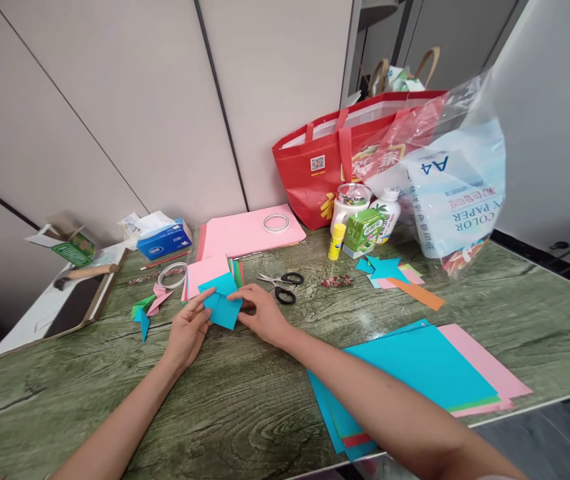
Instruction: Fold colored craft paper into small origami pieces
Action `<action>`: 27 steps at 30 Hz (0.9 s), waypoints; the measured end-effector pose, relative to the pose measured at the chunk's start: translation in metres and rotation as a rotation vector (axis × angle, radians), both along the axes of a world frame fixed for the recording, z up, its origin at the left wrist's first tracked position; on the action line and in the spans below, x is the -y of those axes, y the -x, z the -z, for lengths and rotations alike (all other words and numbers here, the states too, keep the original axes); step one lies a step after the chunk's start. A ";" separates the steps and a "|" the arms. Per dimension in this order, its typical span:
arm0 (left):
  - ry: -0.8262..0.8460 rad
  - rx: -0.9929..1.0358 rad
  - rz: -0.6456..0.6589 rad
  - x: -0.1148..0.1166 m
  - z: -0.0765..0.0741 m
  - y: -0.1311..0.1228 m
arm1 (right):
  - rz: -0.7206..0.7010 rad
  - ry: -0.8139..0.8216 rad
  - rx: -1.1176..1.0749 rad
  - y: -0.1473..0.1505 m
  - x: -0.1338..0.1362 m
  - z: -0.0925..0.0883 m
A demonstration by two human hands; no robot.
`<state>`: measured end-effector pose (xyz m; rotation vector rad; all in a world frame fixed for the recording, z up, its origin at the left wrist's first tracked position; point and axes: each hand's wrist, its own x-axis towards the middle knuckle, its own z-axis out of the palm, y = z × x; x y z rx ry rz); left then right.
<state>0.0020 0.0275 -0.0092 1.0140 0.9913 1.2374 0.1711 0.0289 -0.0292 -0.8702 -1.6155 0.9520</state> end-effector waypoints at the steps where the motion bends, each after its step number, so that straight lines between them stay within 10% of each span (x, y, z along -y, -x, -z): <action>1: 0.005 0.005 0.000 0.000 0.000 0.000 | -0.011 0.012 0.002 0.000 0.000 0.000; 27: 0.149 0.047 0.179 0.000 -0.005 0.004 | -0.150 0.117 0.026 -0.007 -0.004 -0.007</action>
